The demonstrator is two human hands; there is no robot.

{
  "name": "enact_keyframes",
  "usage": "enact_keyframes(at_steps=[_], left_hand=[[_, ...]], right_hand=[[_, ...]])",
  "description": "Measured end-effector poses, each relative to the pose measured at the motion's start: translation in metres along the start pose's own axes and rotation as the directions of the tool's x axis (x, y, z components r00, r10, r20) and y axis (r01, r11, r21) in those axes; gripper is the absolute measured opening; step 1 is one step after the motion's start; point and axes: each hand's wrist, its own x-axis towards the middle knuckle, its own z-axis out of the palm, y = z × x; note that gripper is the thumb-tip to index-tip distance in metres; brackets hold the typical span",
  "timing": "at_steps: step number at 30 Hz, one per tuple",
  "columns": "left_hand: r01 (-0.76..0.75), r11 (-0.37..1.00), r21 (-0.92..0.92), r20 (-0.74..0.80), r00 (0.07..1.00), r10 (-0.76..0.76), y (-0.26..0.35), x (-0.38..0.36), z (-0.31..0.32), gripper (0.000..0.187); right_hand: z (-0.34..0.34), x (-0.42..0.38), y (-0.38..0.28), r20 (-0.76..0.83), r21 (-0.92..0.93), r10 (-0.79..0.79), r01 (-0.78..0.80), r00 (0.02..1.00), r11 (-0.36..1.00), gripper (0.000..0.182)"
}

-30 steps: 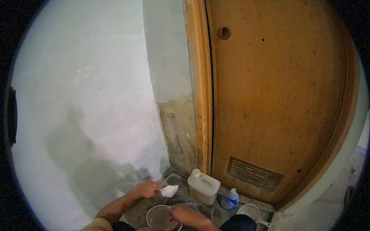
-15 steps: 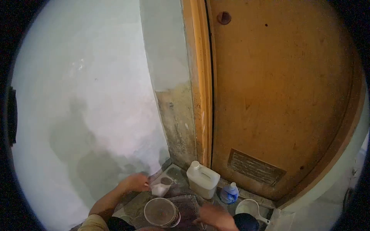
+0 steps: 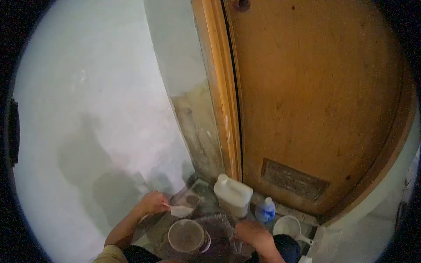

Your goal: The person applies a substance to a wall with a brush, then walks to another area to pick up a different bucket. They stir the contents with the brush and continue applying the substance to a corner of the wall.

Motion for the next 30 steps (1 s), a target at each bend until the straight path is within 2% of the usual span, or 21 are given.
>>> enact_keyframes(at_steps=[2,4,5,6,7,8,9,10,11,12,13,15,16,17,19,23,25,26,28,29,30], left_hand=[[-0.143,0.988,-0.052,-0.108,0.985,0.137,-0.011,-0.004,0.007,0.023],[-0.146,0.987,-0.065,-0.181,0.975,0.132,-0.013,-0.011,0.013,0.023],[-0.095,0.992,-0.081,-0.102,0.991,0.087,-0.006,-0.013,0.006,0.026],[-0.163,0.983,-0.083,-0.123,0.981,0.152,-0.012,-0.014,0.010,0.026],[-0.092,0.993,-0.078,-0.044,0.995,0.089,-0.008,-0.015,0.005,0.026],[-0.166,0.980,-0.107,-0.104,0.982,0.155,-0.013,-0.017,0.010,0.025],[-0.116,0.975,-0.192,-0.168,0.982,0.084,-0.004,-0.024,0.007,0.027],[-0.039,0.976,-0.216,-0.003,0.999,0.039,-0.008,-0.023,0.008,0.027],[-0.068,0.992,-0.110,0.013,0.998,0.069,-0.012,-0.022,0.013,0.027],[-0.003,0.993,-0.115,0.076,0.997,0.012,-0.012,-0.021,0.021,0.028],[-0.055,0.993,-0.104,0.038,0.998,0.059,-0.013,-0.021,0.026,0.029],[-0.159,0.982,-0.099,-0.024,0.987,0.157,-0.013,-0.017,0.035,0.032],[-0.218,0.970,-0.105,-0.042,0.976,0.215,-0.015,-0.016,0.030,0.033],[-0.193,0.972,-0.136,-0.020,0.981,0.192,-0.009,-0.014,0.028,0.033],[-0.196,0.981,0.010,0.087,0.977,0.195,0.010,-0.004,0.026,0.026],[-0.168,0.985,-0.024,0.202,0.965,0.170,0.036,0.006,0.045,0.017],[-0.268,0.963,-0.032,0.252,0.930,0.267,0.039,0.013,0.068,0.015],[-0.266,0.963,-0.041,0.258,0.928,0.268,0.041,0.014,0.079,0.015],[-0.370,0.927,0.058,0.379,0.868,0.322,0.046,0.015,0.098,0.016],[-0.371,0.927,0.049,0.383,0.865,0.325,0.041,0.015,0.119,0.016],[-0.425,0.904,0.037,0.307,0.866,0.395,0.033,0.015,0.146,0.017]], right_hand=[[0.005,0.005,0.006,0.009,-0.025,-0.017,0.017,1.000,1.000,0.049],[0.012,0.003,0.003,-0.050,-0.088,-0.046,0.041,0.998,0.995,0.046],[0.011,0.001,0.001,-0.096,-0.114,-0.050,0.039,0.994,0.993,0.045],[0.018,-0.002,0.002,-0.214,-0.116,-0.101,0.078,0.972,0.990,0.043],[0.023,-0.006,0.003,-0.324,-0.124,-0.146,0.111,0.935,0.986,0.042],[0.019,-0.008,-0.002,-0.263,-0.111,-0.093,0.065,0.960,0.992,0.040],[0.014,-0.008,-0.008,-0.196,-0.106,-0.044,0.023,0.980,0.994,0.039],[0.015,-0.008,-0.009,-0.133,-0.092,-0.042,0.030,0.990,0.995,0.039],[0.017,-0.005,-0.009,-0.149,-0.130,-0.072,0.053,0.986,0.990,0.039],[0.023,-0.003,-0.010,-0.162,-0.167,-0.105,0.078,0.981,0.983,0.040],[0.030,0.000,-0.011,-0.098,-0.156,-0.113,0.097,0.989,0.983,0.040],[0.041,0.010,-0.015,-0.154,-0.194,-0.221,0.190,0.963,0.963,0.041],[0.038,0.019,-0.031,-0.031,-0.176,-0.188,0.180,0.982,0.968,0.041],[0.046,0.026,-0.038,0.011,-0.169,-0.199,0.197,0.980,0.966,0.041],[0.074,0.040,-0.044,0.179,-0.137,-0.182,0.208,0.967,0.969,0.041],[0.126,0.066,-0.059,0.365,-0.063,-0.180,0.217,0.913,0.974,0.041],[0.161,0.078,-0.061,0.339,-0.063,-0.145,0.176,0.929,0.982,0.039],[0.180,0.084,-0.062,0.349,-0.060,-0.144,0.175,0.926,0.983,0.039],[0.217,0.098,-0.057,0.488,-0.047,-0.155,0.203,0.859,0.978,0.044],[0.233,0.104,-0.052,0.496,-0.044,-0.152,0.200,0.855,0.979,0.044],[0.249,0.110,-0.045,0.557,-0.078,-0.098,0.169,0.824,0.983,0.057]])
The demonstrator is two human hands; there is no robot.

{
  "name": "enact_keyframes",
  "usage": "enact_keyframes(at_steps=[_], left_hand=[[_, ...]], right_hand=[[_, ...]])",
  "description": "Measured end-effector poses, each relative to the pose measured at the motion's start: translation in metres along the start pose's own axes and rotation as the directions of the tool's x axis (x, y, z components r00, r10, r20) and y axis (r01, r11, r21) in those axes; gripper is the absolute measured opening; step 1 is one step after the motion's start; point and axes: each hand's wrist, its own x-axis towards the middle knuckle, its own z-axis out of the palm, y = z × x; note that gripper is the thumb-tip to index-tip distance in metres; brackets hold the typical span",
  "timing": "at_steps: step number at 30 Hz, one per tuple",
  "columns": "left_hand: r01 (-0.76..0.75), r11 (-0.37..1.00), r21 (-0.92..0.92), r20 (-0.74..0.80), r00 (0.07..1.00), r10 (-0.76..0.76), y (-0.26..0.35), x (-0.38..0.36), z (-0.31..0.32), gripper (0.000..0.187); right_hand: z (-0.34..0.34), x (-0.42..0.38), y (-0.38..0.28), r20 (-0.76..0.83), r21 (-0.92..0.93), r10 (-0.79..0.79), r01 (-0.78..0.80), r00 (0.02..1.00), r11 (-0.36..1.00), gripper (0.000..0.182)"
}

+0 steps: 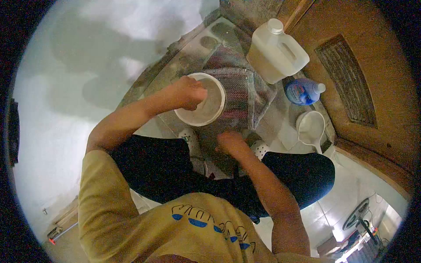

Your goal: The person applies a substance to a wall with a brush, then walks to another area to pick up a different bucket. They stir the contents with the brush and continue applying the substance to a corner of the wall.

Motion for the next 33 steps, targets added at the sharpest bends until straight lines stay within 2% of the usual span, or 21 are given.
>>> enact_keyframes(at_steps=[1,2,4,5,7,8,10,11,13,14,15,16,17,18,19,22,23,25,29,31,33], left_hand=[[-0.058,0.998,0.015,-0.083,0.995,0.059,-0.001,0.000,0.009,0.017],[-0.061,0.998,0.011,-0.079,0.995,0.062,0.000,0.002,0.018,0.017],[0.021,0.998,0.065,0.067,0.997,-0.025,0.008,0.006,0.023,0.018],[0.016,0.998,0.062,0.069,0.997,-0.020,0.012,0.006,0.025,0.018],[0.076,0.996,0.052,0.095,0.992,-0.080,0.015,0.012,0.043,0.019],[0.073,0.996,0.048,0.097,0.992,-0.077,0.015,0.014,0.051,0.019],[0.079,0.997,-0.001,-0.005,0.997,-0.079,0.012,0.021,0.066,0.015],[0.077,0.997,-0.006,-0.003,0.997,-0.077,0.010,0.023,0.073,0.015],[0.049,0.999,0.020,0.025,0.998,-0.049,0.009,0.024,0.078,0.018],[0.054,0.998,0.016,0.030,0.998,-0.054,0.009,0.024,0.078,0.018],[0.077,0.997,-0.016,0.086,0.993,-0.076,0.009,0.025,0.076,0.019],[0.105,0.993,-0.046,0.144,0.985,-0.098,0.008,0.025,0.079,0.020],[0.116,0.992,-0.050,0.152,0.983,-0.107,0.007,0.025,0.083,0.020],[0.102,0.992,-0.079,0.126,0.988,-0.092,0.006,0.027,0.094,0.021],[0.086,0.990,-0.107,0.101,0.992,-0.076,0.005,0.027,0.102,0.022],[0.100,0.967,-0.234,0.229,0.972,-0.045,0.004,0.033,0.096,0.028],[0.099,0.967,-0.236,0.231,0.972,-0.043,0.003,0.036,0.099,0.028],[0.104,0.935,-0.338,0.195,0.980,-0.039,-0.001,0.042,0.111,0.032],[0.084,0.901,-0.425,0.223,0.975,0.015,-0.011,0.045,0.113,0.035],[0.267,0.895,-0.357,0.381,0.917,-0.122,-0.006,0.049,0.099,0.037],[0.258,0.877,-0.406,0.338,0.934,-0.118,-0.009,0.044,0.100,0.036]], right_hand=[[0.007,0.009,0.006,0.072,-0.013,0.042,-0.041,0.996,0.999,0.070],[0.015,0.015,0.014,0.077,-0.009,0.042,-0.041,0.996,0.999,0.070],[0.018,0.019,0.028,-0.029,0.010,0.132,-0.132,0.991,0.991,0.098],[0.021,0.024,0.031,-0.025,0.014,0.135,-0.135,0.991,0.991,0.098],[0.018,0.030,0.034,-0.125,0.300,0.270,-0.223,0.955,0.928,0.108],[0.018,0.034,0.033,-0.120,0.301,0.271,-0.225,0.955,0.927,0.108],[0.022,0.046,0.032,-0.036,0.532,0.320,-0.253,0.947,0.808,0.100],[0.024,0.054,0.032,-0.031,0.533,0.320,-0.256,0.947,0.807,0.100],[0.046,0.080,0.037,-0.054,0.451,0.095,-0.061,0.994,0.890,0.084],[0.068,0.099,0.041,-0.050,0.450,0.089,-0.058,0.995,0.891,0.084],[0.094,0.122,0.044,-0.273,0.527,0.029,0.124,0.962,0.841,0.080],[0.093,0.125,0.037,-0.487,0.556,-0.007,0.316,0.873,0.769,0.076],[0.091,0.127,0.033,-0.483,0.556,-0.019,0.323,0.876,0.766,0.076],[0.060,0.106,0.012,-0.288,0.797,0.086,0.189,0.954,0.574,0.064],[0.040,0.092,-0.002,-0.056,0.945,0.133,0.009,0.990,0.328,0.053],[0.038,0.092,-0.002,0.018,0.962,0.121,-0.051,0.992,0.268,0.054],[0.038,0.092,-0.001,0.021,0.963,0.121,-0.053,0.992,0.266,0.054],[0.046,0.096,0.003,-0.033,0.985,0.084,0.018,0.996,0.171,0.055],[0.052,0.100,0.011,-0.023,0.996,0.021,0.021,1.000,0.090,0.055],[0.043,0.093,0.012,0.007,0.992,0.066,-0.015,0.998,0.124,0.055],[0.041,0.092,0.013,0.005,0.993,0.035,-0.009,0.999,0.118,0.057]])
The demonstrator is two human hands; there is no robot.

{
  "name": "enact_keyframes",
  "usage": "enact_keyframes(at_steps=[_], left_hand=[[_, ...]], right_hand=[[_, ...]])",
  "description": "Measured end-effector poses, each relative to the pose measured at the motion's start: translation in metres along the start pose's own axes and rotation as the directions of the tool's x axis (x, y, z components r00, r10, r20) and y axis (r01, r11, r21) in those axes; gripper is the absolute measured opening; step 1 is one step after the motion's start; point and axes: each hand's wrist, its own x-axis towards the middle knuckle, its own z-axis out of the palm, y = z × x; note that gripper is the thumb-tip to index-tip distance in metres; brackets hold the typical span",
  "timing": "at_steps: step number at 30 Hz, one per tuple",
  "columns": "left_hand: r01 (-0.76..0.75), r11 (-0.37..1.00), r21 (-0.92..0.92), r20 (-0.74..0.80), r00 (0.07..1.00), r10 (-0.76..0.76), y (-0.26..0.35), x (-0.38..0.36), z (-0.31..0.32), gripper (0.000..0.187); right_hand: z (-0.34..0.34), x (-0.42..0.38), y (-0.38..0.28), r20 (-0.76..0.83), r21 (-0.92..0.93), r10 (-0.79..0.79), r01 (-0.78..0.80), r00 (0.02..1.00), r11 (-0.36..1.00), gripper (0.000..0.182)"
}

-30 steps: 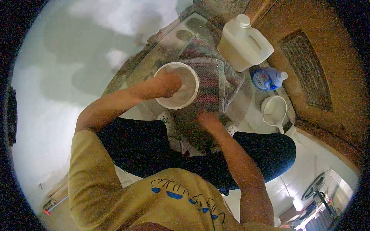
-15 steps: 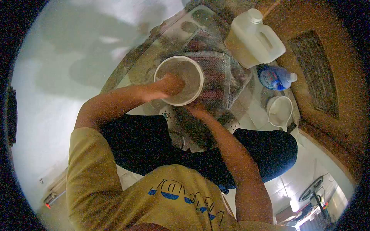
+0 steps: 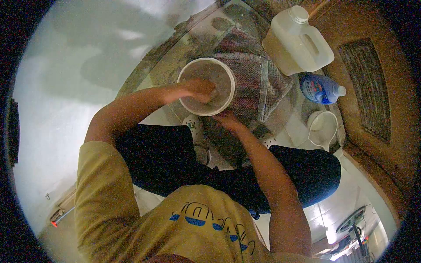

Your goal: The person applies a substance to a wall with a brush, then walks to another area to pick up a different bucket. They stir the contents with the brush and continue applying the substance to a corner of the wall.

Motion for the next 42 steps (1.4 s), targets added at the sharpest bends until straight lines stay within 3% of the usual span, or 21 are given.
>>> enact_keyframes(at_steps=[5,7,11,13,17,19,20,22,23,25,26,28,29,31,32,34,35,37,38,40,42], left_hand=[[0.008,1.000,0.016,-0.078,0.997,-0.007,-0.015,-0.001,0.001,0.033],[0.004,0.999,0.035,-0.216,0.976,0.004,0.000,-0.027,-0.025,0.030],[0.012,0.998,0.060,-0.232,0.973,0.003,0.002,-0.044,-0.034,0.027],[-0.051,0.991,0.126,-0.412,0.906,0.099,-0.007,-0.034,-0.017,0.021],[0.014,1.000,0.024,-0.370,0.929,-0.004,-0.003,-0.026,0.001,0.020],[-0.039,0.995,0.095,-0.420,0.904,0.076,0.006,-0.030,0.002,0.021],[-0.042,0.995,0.094,-0.420,0.904,0.078,0.004,-0.026,0.006,0.021],[-0.127,0.934,0.333,-0.373,0.892,0.255,0.001,-0.018,0.014,0.025],[-0.128,0.935,0.331,-0.373,0.892,0.254,0.000,-0.015,0.014,0.025],[-0.048,0.993,0.110,-0.352,0.932,0.084,0.002,-0.006,0.012,0.025],[-0.047,0.993,0.106,-0.353,0.932,0.081,0.003,-0.003,0.012,0.025],[0.105,0.873,-0.477,-0.474,0.806,-0.356,0.001,0.012,0.025,0.023],[0.105,0.871,-0.479,-0.473,0.806,-0.357,0.002,0.017,0.027,0.023],[0.094,0.346,-0.933,-0.109,0.845,-0.523,0.010,0.017,0.026,0.021],[0.097,0.340,-0.935,-0.103,0.845,-0.524,0.012,0.016,0.025,0.021],[0.021,0.105,-0.994,-0.037,0.852,-0.522,0.011,0.019,0.030,0.023],[0.022,0.097,-0.995,-0.032,0.851,-0.524,0.010,0.022,0.031,0.023],[0.066,0.219,-0.974,-0.051,0.869,-0.492,0.003,0.028,0.032,0.029],[0.068,0.215,-0.974,-0.048,0.868,-0.494,0.003,0.030,0.034,0.029],[0.072,0.675,-0.734,-0.296,0.861,-0.413,0.010,0.020,0.022,0.034],[0.073,0.780,-0.621,-0.299,0.898,-0.322,0.011,0.015,0.019,0.035]], right_hand=[[-0.002,0.005,0.006,-0.001,-0.030,-0.050,0.050,0.999,0.998,0.063],[-0.001,-0.008,-0.003,-0.018,0.057,0.005,-0.004,1.000,0.998,0.064],[-0.014,0.006,0.008,0.000,-0.011,0.072,-0.072,0.997,0.997,0.066],[-0.016,0.006,0.006,0.021,0.071,-0.002,0.001,1.000,0.997,0.067],[-0.008,0.010,0.013,-0.142,0.124,-0.090,0.108,0.986,0.986,0.070],[-0.017,0.041,0.046,-0.246,-0.169,-0.338,0.303,0.908,0.938,0.075],[-0.018,0.041,0.044,-0.249,-0.170,-0.336,0.301,0.908,0.938,0.075],[-0.017,0.032,0.031,-0.246,-0.079,-0.316,0.306,0.916,0.949,0.110],[-0.015,0.025,0.025,-0.245,-0.079,-0.314,0.304,0.917,0.949,0.110],[-0.011,0.013,0.016,-0.390,-0.283,-0.271,0.165,0.880,0.945,0.103],[-0.012,0.016,0.014,-0.388,-0.285,-0.270,0.164,0.881,0.944,0.103],[-0.024,0.034,0.028,-0.337,-0.363,-0.478,0.356,0.811,0.861,0.092],[-0.026,0.038,0.034,-0.336,-0.364,-0.476,0.354,0.813,0.861,0.092],[-0.027,0.037,0.039,-0.355,-0.213,-0.419,0.364,0.836,0.907,0.082],[-0.030,0.038,0.041,-0.352,-0.214,-0.414,0.359,0.839,0.909,0.082],[-0.038,0.039,0.043,-0.252,-0.302,-0.473,0.396,0.844,0.867,0.084],[-0.038,0.039,0.046,-0.247,-0.304,-0.468,0.391,0.848,0.869,0.084],[-0.036,0.035,0.041,-0.369,-0.222,-0.387,0.324,0.845,0.920,0.058],[-0.035,0.032,0.037,-0.366,-0.223,-0.384,0.321,0.847,0.920,0.058],[-0.034,0.028,0.034,-0.326,-0.542,-0.523,0.297,0.788,0.786,0.058],[-0.031,0.021,0.030,-0.334,-0.490,-0.533,0.341,0.777,0.803,0.058]])
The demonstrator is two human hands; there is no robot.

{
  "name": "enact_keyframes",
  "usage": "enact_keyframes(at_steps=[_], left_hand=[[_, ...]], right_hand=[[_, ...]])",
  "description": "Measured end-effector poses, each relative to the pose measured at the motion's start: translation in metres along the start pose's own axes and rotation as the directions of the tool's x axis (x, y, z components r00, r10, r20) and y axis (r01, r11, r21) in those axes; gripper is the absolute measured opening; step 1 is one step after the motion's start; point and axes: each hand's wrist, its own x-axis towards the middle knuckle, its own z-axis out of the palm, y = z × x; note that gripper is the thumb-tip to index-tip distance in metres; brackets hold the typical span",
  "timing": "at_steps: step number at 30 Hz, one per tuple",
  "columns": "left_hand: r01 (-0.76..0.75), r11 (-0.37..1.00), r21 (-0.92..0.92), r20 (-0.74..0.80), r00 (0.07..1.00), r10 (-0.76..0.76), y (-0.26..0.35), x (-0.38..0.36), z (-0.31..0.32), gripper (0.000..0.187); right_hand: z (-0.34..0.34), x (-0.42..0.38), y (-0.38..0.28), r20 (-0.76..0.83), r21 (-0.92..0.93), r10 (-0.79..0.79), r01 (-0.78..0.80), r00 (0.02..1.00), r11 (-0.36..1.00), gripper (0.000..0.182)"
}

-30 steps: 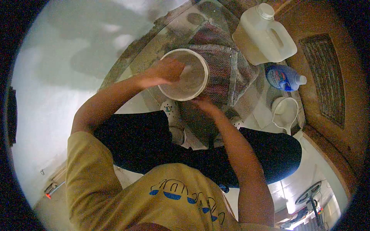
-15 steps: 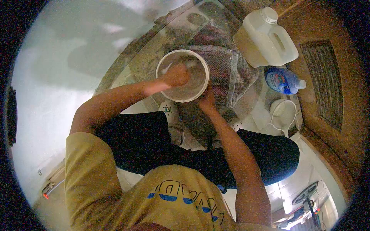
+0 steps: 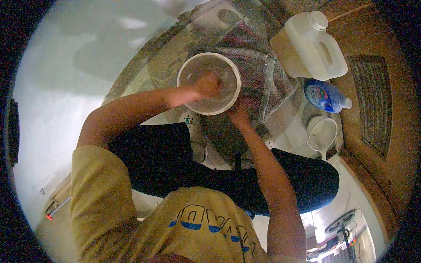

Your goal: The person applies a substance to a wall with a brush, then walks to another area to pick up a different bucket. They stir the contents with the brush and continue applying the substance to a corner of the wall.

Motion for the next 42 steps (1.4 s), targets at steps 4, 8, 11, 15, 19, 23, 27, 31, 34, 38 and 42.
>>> enact_keyframes(at_steps=[4,8,11,15,19,23,27,31,34,38,42], left_hand=[[-0.180,0.946,0.270,0.156,0.978,0.141,0.001,-0.003,-0.001,0.035],[-0.229,0.918,0.324,0.235,0.959,0.156,0.001,-0.003,-0.001,0.032],[-0.294,0.834,0.467,0.351,0.927,0.131,0.011,-0.010,-0.011,0.025],[-0.491,0.674,0.552,0.415,0.863,0.289,0.010,-0.017,-0.016,0.024],[-0.497,0.580,0.645,0.461,0.859,0.223,0.015,-0.021,-0.015,0.020],[-0.504,0.503,0.702,0.432,0.863,0.261,0.007,-0.019,-0.008,0.020],[-0.470,0.455,0.756,0.419,0.882,0.216,0.006,-0.021,-0.014,0.017],[-0.399,0.487,0.777,0.352,0.917,0.190,0.005,-0.028,-0.024,0.016],[-0.495,0.379,0.782,0.189,0.767,0.613,-0.014,-0.049,-0.046,0.013],[-0.433,0.489,0.757,0.228,0.876,0.424,-0.008,-0.063,-0.072,0.030],[-0.123,0.628,0.768,-0.039,0.971,0.238,0.004,-0.092,-0.094,0.023]], right_hand=[[0.003,0.002,-0.002,-0.060,-0.072,-0.046,0.042,0.997,0.996,0.058],[0.003,-0.001,-0.002,-0.045,0.101,-0.047,0.051,0.998,0.994,0.059],[0.001,0.003,0.002,-0.016,-0.012,-0.065,0.065,0.998,0.998,0.062],[0.002,0.006,0.017,0.077,-0.016,-0.007,0.008,0.997,1.000,0.083],[0.017,0.011,0.047,0.044,0.071,-0.029,0.026,0.999,0.997,0.080],[0.012,0.019,0.049,0.105,-0.034,0.092,-0.089,0.990,0.995,0.078],[0.012,0.022,0.040,0.142,0.018,0.058,-0.061,0.988,0.998,0.074],[0.016,0.023,0.043,-0.009,-0.051,-0.085,0.085,0.996,0.995,0.058],[0.006,0.019,0.020,0.021,-0.134,-0.047,0.050,0.999,0.990,0.065],[-0.006,0.008,-0.022,0.045,-0.140,-0.055,0.061,0.997,0.988,0.072],[-0.010,-0.002,-0.010,0.038,-0.311,-0.105,0.112,0.994,0.944,0.076]])
